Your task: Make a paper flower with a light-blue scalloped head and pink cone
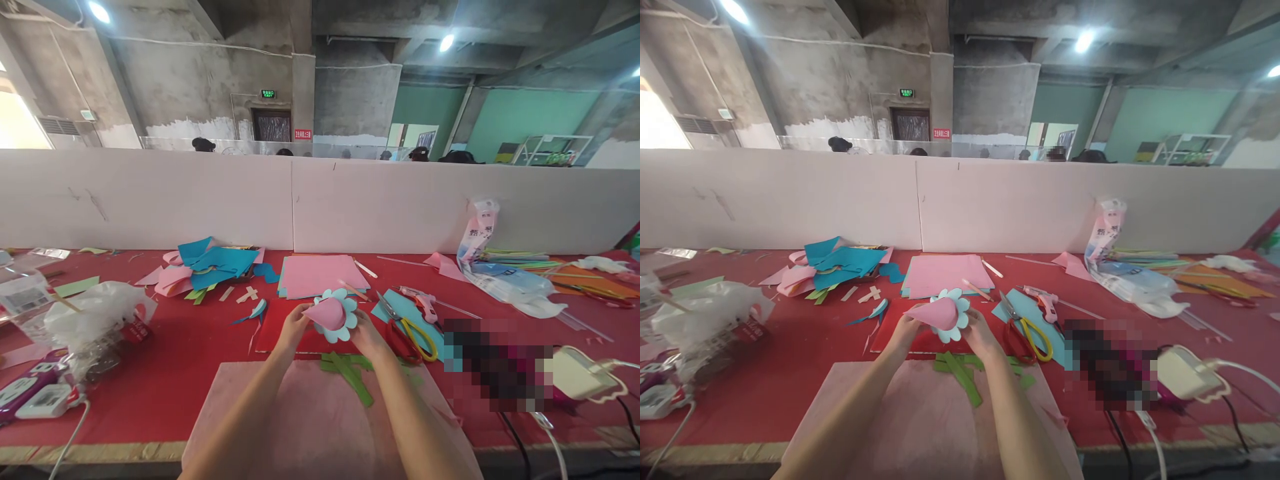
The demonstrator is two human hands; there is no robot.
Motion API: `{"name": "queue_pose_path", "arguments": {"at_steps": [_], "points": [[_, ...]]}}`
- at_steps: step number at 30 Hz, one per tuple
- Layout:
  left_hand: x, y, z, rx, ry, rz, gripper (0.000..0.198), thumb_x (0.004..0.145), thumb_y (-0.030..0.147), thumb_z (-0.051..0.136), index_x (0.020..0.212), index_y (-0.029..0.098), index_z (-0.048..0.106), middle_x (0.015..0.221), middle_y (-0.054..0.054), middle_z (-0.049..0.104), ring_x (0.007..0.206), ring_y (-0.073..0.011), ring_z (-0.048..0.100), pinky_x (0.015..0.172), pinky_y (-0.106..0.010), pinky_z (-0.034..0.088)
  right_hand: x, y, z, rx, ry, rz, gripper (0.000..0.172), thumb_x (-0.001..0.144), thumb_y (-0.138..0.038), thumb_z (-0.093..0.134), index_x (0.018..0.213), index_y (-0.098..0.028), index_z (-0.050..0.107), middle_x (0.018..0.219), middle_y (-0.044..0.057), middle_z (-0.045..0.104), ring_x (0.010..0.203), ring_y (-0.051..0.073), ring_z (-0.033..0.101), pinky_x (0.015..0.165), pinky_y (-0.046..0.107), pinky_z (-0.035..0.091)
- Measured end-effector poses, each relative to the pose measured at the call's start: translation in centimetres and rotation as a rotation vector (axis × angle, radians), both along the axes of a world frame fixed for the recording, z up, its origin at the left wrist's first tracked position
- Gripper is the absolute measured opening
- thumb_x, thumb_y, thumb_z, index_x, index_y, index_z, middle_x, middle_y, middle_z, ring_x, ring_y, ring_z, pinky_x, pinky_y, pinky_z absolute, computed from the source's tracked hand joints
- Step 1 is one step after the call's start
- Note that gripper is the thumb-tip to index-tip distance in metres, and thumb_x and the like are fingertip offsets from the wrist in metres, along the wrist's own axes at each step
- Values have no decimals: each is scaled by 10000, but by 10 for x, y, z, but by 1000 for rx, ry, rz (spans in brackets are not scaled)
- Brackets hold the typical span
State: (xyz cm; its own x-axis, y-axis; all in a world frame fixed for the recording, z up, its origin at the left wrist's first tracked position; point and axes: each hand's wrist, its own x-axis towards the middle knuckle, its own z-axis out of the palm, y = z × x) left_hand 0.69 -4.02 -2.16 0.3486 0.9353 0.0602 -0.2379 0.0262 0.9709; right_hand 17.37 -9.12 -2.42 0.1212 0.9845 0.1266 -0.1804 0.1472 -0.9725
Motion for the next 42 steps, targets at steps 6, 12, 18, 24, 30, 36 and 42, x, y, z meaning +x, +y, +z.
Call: {"name": "queue_pose_path", "arguments": {"at_steps": [6, 12, 18, 24, 30, 36, 42], "points": [[-5, 0, 7, 53, -58, 16, 303, 603, 411, 662, 724, 142, 591, 744, -26, 621, 727, -139, 583, 719, -281, 478, 4, 3, 2, 5, 59, -87, 328, 735, -463, 476, 871, -208, 631, 810, 71, 673, 812, 228, 598, 664, 329, 458], [-11, -2, 14, 26, -149, 30, 303, 649, 458, 618, 718, 178, 528, 769, -15, 602, 722, -127, 579, 653, -237, 459, 13, 7, 1, -23, 273, -257, 295, 685, -418, 560, 877, -200, 611, 880, 55, 676, 819, 228, 616, 612, 313, 474], [-20, 4, 12, 48, -276, 61, 259, 730, 444, 550, 834, 209, 527, 892, -29, 622, 784, -137, 599, 647, -234, 462, 17, 8, 3, 33, 455, -384, 208, 680, -350, 594, 846, -225, 601, 843, -1, 669, 769, 175, 613, 616, 276, 474], [-25, 11, 10, 50, -326, 136, 333, 714, 469, 558, 913, 204, 530, 966, -63, 631, 916, -191, 599, 724, -289, 472, 22, 6, 2, 120, 576, -456, 266, 684, -325, 626, 585, -199, 414, 454, -96, 352, 340, 30, 256, 330, 169, 268], [-25, 14, 0, 105, 142, 308, 252, 691, 381, 575, 824, 168, 552, 729, -37, 636, 723, -178, 609, 687, -306, 461, 23, 3, 5, 178, 690, -310, 229, 692, -317, 656, 685, -202, 457, 532, -93, 335, 390, 24, 282, 318, 133, 263], [-26, 14, -2, 297, 373, 573, 302, 699, 256, 554, 990, 176, 555, 1031, -96, 598, 963, -208, 559, 810, -332, 424, 16, 1, 9, 147, 690, -161, 190, 691, -294, 671, 729, -209, 505, 618, -65, 431, 456, 33, 344, 343, 134, 292], [-6, 2, 4, 178, 117, 131, 350, 714, 447, 561, 897, 153, 607, 758, -79, 661, 754, -204, 624, 729, -328, 471, 1, -1, 13, 79, 585, -1, 179, 647, -281, 709, 712, -186, 571, 639, -36, 507, 469, 38, 352, 354, 166, 228]]}}
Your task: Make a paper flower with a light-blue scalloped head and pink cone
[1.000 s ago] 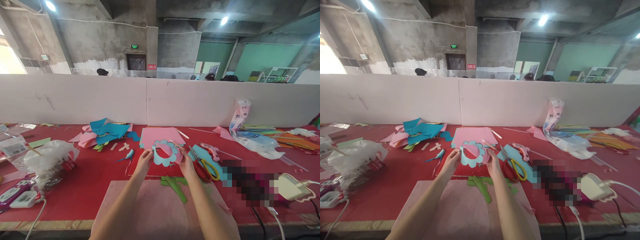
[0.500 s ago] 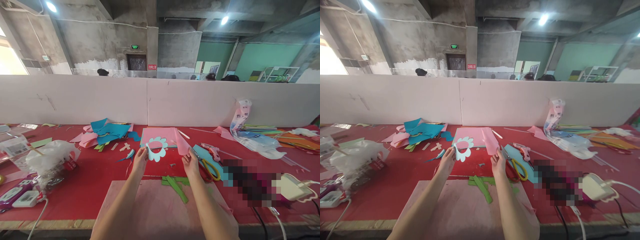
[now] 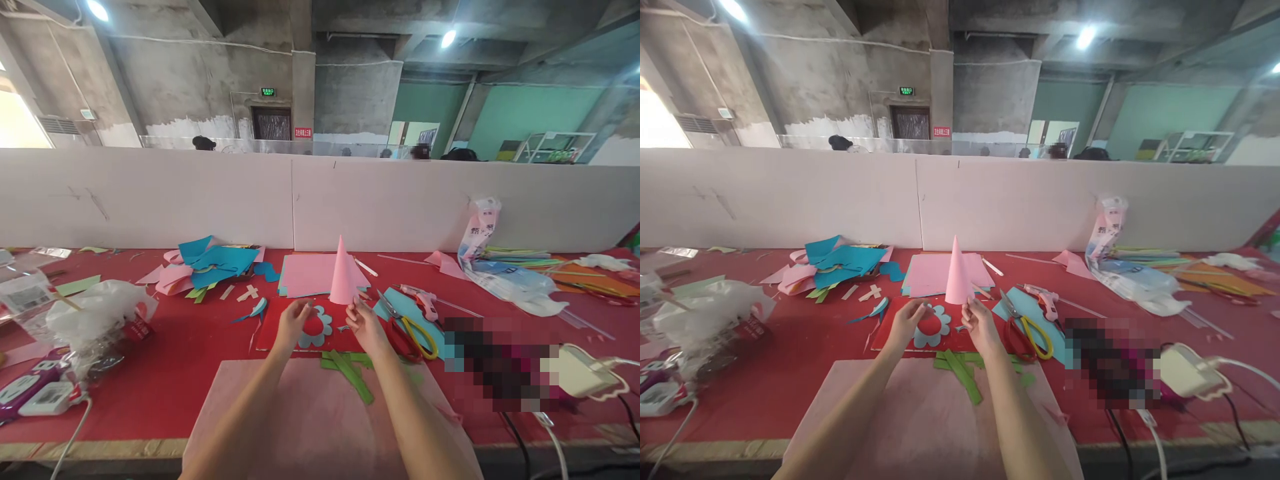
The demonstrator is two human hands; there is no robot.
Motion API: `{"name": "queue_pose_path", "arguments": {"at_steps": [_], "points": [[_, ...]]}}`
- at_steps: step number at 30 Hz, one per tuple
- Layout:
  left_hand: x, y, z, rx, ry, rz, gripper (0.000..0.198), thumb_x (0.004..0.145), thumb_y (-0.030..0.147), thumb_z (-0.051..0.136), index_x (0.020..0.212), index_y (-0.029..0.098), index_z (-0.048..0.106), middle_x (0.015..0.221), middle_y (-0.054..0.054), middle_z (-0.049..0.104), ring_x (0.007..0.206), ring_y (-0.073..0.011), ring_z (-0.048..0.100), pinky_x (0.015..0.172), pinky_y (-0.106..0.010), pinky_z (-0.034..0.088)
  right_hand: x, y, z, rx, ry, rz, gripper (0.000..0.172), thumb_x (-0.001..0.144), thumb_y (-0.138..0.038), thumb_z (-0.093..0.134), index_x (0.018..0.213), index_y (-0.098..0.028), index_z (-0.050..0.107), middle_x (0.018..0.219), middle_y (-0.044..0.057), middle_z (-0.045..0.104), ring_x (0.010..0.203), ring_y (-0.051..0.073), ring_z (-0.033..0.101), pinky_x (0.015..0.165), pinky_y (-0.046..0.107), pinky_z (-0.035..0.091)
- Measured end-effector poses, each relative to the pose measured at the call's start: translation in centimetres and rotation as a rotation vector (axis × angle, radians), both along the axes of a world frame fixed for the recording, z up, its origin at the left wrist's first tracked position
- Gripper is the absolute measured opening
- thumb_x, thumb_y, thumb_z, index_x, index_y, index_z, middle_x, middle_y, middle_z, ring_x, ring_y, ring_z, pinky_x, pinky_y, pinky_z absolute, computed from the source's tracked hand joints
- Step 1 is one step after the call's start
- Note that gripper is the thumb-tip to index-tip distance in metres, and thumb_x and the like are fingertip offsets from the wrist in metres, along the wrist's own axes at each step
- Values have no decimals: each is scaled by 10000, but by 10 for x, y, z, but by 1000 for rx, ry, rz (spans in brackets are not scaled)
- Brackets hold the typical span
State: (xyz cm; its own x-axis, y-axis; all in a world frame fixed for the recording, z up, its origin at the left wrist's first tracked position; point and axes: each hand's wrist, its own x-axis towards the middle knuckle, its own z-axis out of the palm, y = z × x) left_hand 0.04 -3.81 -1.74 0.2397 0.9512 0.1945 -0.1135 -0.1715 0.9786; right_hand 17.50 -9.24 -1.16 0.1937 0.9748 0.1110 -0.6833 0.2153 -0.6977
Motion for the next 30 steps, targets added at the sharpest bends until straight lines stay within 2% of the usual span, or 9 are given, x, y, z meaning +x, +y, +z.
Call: {"name": "queue_pose_path", "arguments": {"at_steps": [2, 5, 8, 11, 14, 17, 22, 30], "points": [[7, -6, -1, -129, -76, -170, 396, 697, 478, 577, 891, 135, 620, 783, -98, 675, 760, -213, 631, 708, -324, 477, -5, -2, 0, -10, -74, 59, 166, 654, -288, 704, 685, -171, 591, 628, -23, 521, 480, 43, 360, 376, 178, 224], [11, -13, -2, -260, -222, -307, 375, 665, 420, 646, 908, 135, 634, 903, -105, 671, 859, -215, 620, 751, -304, 468, -11, -4, 1, -24, -200, 128, 178, 668, -315, 691, 654, -157, 610, 591, -17, 514, 482, 50, 354, 405, 195, 213], [7, -13, 0, -300, -404, -339, 282, 647, 320, 692, 873, 158, 645, 908, -63, 662, 869, -173, 610, 814, -291, 451, -12, -7, 3, -26, -329, 186, 209, 681, -340, 676, 652, -139, 627, 600, -4, 522, 499, 55, 359, 432, 206, 212], [2, -12, 2, -335, -504, -332, 194, 616, 257, 722, 767, 164, 643, 784, -18, 658, 794, -128, 613, 837, -274, 438, -10, -9, 4, -18, -384, 249, 212, 702, -332, 660, 666, -124, 633, 629, 14, 545, 526, 59, 382, 453, 206, 225], [0, -12, 4, -379, -498, -354, 187, 591, 245, 740, 708, 155, 625, 719, -7, 648, 731, -115, 616, 831, -271, 436, -9, -9, 3, -16, -346, 266, 195, 710, -317, 656, 672, -127, 629, 648, 18, 560, 528, 58, 393, 457, 204, 228], [1, -14, 5, -402, -484, -370, 207, 579, 242, 746, 730, 157, 632, 741, -16, 657, 751, -131, 622, 815, -274, 439, -8, -7, -1, -33, -271, 242, 161, 707, -299, 663, 689, -141, 636, 676, 15, 573, 518, 54, 396, 459, 203, 239], [2, -18, 7, -376, -449, -421, 263, 596, 246, 737, 836, 172, 660, 952, -58, 651, 950, -189, 582, 833, -292, 437, -8, -4, -5, -28, -197, 246, 141, 731, -275, 645, 695, -139, 642, 669, 9, 571, 504, 46, 393, 456, 198, 260], [0, -21, 10, -261, -320, -578, 432, 651, 322, 692, 1055, 188, 621, 1217, -91, 531, 1209, -269, 387, 922, -339, 394, -8, -3, -8, 2, -117, 246, 123, 727, -275, 653, 716, -153, 647, 681, 5, 564, 480, 36, 367, 422, 190, 240]]}}
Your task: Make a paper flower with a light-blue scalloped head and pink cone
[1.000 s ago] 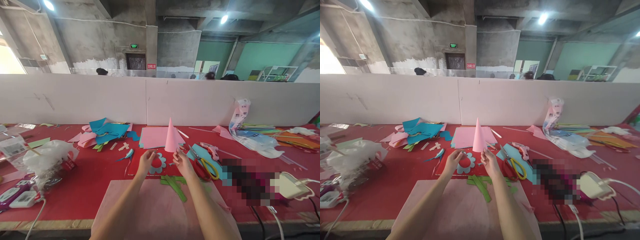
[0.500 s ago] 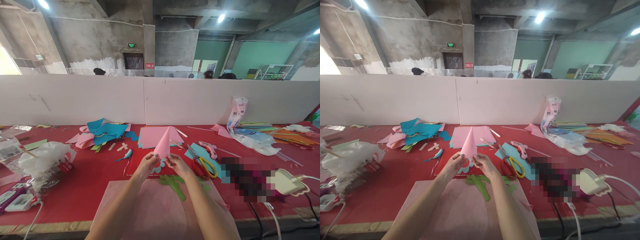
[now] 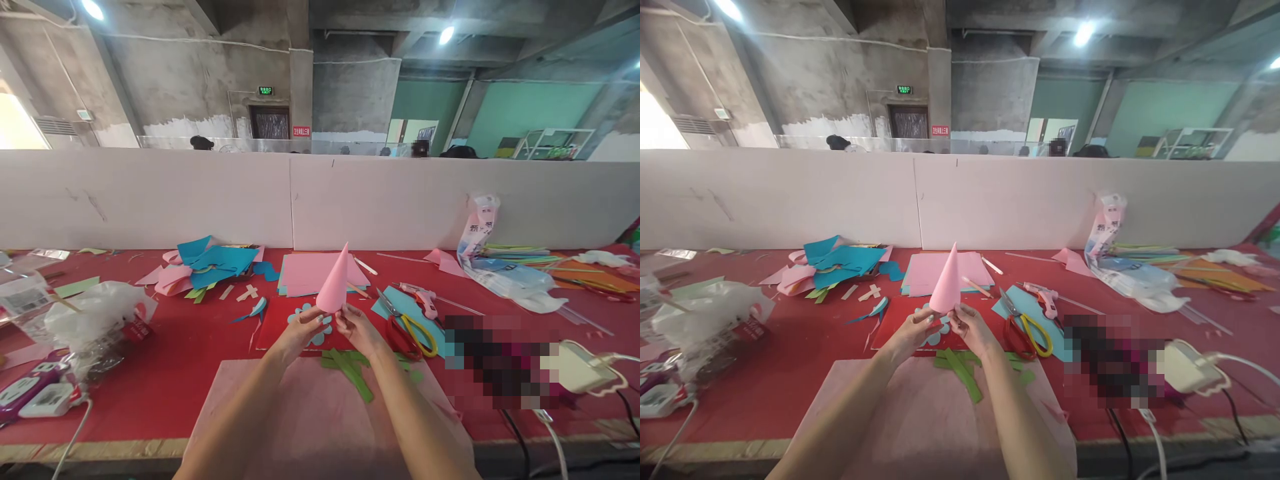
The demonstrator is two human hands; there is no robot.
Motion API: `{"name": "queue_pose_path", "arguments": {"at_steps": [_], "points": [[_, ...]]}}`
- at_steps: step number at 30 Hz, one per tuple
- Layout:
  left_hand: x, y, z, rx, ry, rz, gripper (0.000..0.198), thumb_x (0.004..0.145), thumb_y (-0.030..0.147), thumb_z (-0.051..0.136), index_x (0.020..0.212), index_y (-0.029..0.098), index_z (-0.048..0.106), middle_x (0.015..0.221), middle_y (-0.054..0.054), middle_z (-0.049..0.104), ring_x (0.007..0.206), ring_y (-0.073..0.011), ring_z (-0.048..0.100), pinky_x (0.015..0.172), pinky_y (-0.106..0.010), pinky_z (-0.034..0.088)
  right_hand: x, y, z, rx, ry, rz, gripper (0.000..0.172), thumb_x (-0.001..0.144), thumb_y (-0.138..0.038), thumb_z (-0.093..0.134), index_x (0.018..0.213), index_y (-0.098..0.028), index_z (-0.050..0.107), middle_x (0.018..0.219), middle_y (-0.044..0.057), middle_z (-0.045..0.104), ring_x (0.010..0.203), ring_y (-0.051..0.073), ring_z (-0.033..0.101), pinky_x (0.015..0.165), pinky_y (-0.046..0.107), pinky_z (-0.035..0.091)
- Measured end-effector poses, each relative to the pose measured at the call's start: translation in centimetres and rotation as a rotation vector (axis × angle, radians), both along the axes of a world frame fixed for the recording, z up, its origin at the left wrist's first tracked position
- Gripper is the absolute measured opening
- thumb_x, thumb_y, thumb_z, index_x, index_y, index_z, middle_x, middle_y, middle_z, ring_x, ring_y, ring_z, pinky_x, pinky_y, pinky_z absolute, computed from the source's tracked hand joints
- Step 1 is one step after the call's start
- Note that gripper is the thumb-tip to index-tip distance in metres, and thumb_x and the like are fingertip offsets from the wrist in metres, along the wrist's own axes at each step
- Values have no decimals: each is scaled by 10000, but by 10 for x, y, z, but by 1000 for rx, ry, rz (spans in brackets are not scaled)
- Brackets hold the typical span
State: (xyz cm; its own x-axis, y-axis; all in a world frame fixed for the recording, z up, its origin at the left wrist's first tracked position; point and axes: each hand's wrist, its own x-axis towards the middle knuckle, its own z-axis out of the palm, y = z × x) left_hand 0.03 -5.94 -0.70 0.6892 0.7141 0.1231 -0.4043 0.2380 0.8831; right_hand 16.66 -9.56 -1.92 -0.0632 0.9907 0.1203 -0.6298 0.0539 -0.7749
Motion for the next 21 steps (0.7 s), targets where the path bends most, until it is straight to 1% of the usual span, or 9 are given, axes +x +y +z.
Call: {"name": "queue_pose_path", "arguments": {"at_steps": [2, 4, 7, 9, 12, 16, 19, 21], "points": [[2, 0, -3, 63, 7, -17, 467, 653, 315, 691, 1094, 190, 599, 1226, -89, 525, 1208, -268, 388, 949, -355, 369, 0, 0, -1, 24, -18, 13, 127, 739, -276, 641, 708, -152, 646, 671, 2, 557, 468, 33, 355, 423, 193, 236], [4, -1, -6, 101, 10, -3, 450, 660, 313, 685, 1084, 184, 604, 1180, -92, 560, 1169, -259, 433, 958, -358, 355, -1, 1, -2, 39, -79, 54, 161, 755, -284, 624, 692, -138, 646, 647, 4, 547, 467, 35, 353, 428, 199, 237], [6, 1, -10, 94, 12, 30, 400, 678, 336, 667, 1033, 157, 629, 1075, -108, 617, 1068, -251, 516, 930, -361, 371, -1, 1, -1, 24, -136, 78, 184, 753, -291, 623, 683, -123, 645, 626, 9, 542, 482, 42, 374, 426, 200, 233], [5, 2, -10, 61, -15, 58, 383, 705, 358, 637, 1032, 161, 628, 1067, -104, 617, 1031, -239, 536, 909, -357, 387, -1, 1, 0, -5, -110, 39, 163, 729, -290, 646, 693, -132, 642, 646, 12, 560, 492, 45, 390, 420, 195, 230], [3, 4, -6, 5, -66, 134, 333, 735, 371, 601, 997, 170, 644, 1074, -88, 606, 1028, -216, 529, 900, -335, 399, -1, -1, 3, -41, -82, -5, 149, 689, -281, 682, 689, -139, 635, 651, 12, 577, 489, 46, 395, 416, 190, 238], [2, 4, -1, -53, -48, 220, 283, 714, 372, 621, 886, 153, 671, 991, -82, 624, 965, -186, 543, 840, -283, 424, -3, -4, 6, -70, -124, -14, 165, 670, -289, 693, 683, -137, 629, 654, 13, 583, 487, 47, 391, 428, 193, 255], [1, 4, -1, -93, -23, 242, 261, 695, 380, 637, 812, 147, 665, 914, -67, 622, 850, -148, 554, 742, -240, 436, -4, -2, 6, -76, -195, -60, 228, 668, -368, 676, 699, -148, 626, 668, 19, 591, 489, 62, 407, 426, 200, 252], [1, 5, -1, -113, -10, 271, 251, 679, 381, 651, 728, 134, 645, 791, -48, 603, 735, -118, 537, 662, -217, 426, -2, 1, 5, -81, -319, -166, 293, 672, -445, 641, 710, -155, 623, 667, 27, 594, 481, 81, 424, 420, 208, 254]]}}
